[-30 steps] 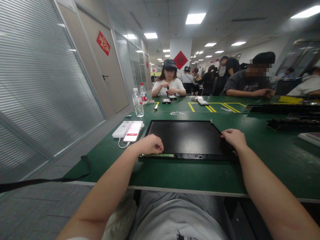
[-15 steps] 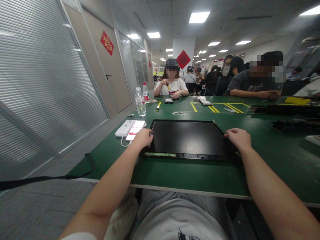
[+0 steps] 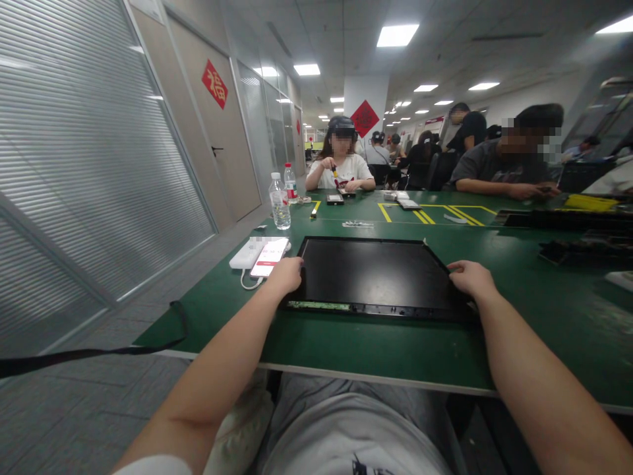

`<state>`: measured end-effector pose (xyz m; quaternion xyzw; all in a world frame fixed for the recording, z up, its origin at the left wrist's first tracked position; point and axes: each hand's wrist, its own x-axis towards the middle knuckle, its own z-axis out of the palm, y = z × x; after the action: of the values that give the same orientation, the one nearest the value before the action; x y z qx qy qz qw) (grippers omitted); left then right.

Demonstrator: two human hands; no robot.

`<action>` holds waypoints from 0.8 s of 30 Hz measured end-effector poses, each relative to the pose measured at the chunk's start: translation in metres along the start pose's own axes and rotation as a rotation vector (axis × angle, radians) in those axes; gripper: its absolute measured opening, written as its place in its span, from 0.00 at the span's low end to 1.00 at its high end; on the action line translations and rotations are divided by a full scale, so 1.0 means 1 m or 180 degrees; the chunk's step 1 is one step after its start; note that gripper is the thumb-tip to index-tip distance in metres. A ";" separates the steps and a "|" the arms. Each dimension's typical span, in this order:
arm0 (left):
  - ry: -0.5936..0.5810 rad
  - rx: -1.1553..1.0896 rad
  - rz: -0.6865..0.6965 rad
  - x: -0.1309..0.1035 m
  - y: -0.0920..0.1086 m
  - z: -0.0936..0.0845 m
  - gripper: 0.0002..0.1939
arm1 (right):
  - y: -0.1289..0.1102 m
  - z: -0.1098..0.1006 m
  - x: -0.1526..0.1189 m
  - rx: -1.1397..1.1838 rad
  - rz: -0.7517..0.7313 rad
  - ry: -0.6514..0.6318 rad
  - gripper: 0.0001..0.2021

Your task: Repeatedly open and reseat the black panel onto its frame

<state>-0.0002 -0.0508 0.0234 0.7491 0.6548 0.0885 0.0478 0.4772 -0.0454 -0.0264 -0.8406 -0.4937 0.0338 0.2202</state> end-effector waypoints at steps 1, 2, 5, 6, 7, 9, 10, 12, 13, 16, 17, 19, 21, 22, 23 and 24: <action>0.0014 -0.0028 -0.0013 0.001 -0.001 0.001 0.23 | 0.000 -0.001 0.000 -0.0030 0.0020 -0.0009 0.19; 0.0034 -0.0057 -0.0025 0.002 -0.002 0.002 0.23 | 0.000 -0.002 -0.001 -0.0053 0.0045 -0.0014 0.20; 0.0105 -0.0069 -0.0129 0.006 -0.002 0.004 0.23 | 0.000 -0.006 -0.003 -0.0111 0.0195 -0.0014 0.21; 0.0120 -0.0032 -0.0187 0.006 -0.001 0.004 0.22 | -0.001 -0.008 -0.004 -0.0143 0.0261 -0.0003 0.21; 0.0116 0.0021 -0.0242 0.006 0.001 0.004 0.20 | -0.001 -0.009 -0.005 -0.0180 0.0320 0.0008 0.22; 0.0056 0.0159 -0.0293 0.006 0.004 0.005 0.16 | -0.001 -0.012 -0.007 -0.0250 0.0401 0.0035 0.23; 0.0022 0.0238 -0.0272 0.005 0.007 0.005 0.15 | -0.001 -0.013 -0.008 -0.0272 0.0415 0.0042 0.23; -0.0007 0.0384 -0.0176 0.004 0.010 0.005 0.16 | -0.001 -0.014 -0.010 -0.0292 0.0413 0.0022 0.24; 0.0007 0.0429 -0.0133 0.004 0.012 0.006 0.16 | -0.001 -0.014 -0.010 -0.0298 0.0401 0.0008 0.24; 0.0055 0.0434 -0.0096 0.005 0.013 0.007 0.17 | -0.001 -0.014 -0.011 -0.0348 0.0343 -0.0022 0.25; 0.0055 0.0410 -0.0105 0.007 0.012 0.007 0.17 | -0.001 -0.013 -0.011 -0.0372 0.0313 -0.0026 0.25; 0.0051 0.0316 -0.0111 0.009 0.009 0.006 0.17 | -0.001 -0.013 -0.010 -0.0418 0.0252 -0.0030 0.25; 0.0110 0.0098 -0.0140 0.012 0.005 0.004 0.15 | -0.001 -0.012 -0.009 -0.0443 0.0210 -0.0004 0.24; 0.0165 -0.0065 -0.0169 0.014 0.003 0.003 0.14 | -0.001 -0.012 -0.009 -0.0451 0.0205 0.0014 0.24; 0.0238 -0.0251 -0.0210 0.015 0.001 0.002 0.13 | -0.001 -0.012 -0.009 -0.0454 0.0204 0.0029 0.24; 0.0309 -0.0452 -0.0254 0.015 -0.001 0.002 0.12 | -0.002 -0.013 -0.009 -0.0453 0.0212 0.0034 0.24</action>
<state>0.0012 -0.0353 0.0227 0.7119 0.6778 0.1690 0.0724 0.4745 -0.0567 -0.0159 -0.8702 -0.4655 0.0015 0.1613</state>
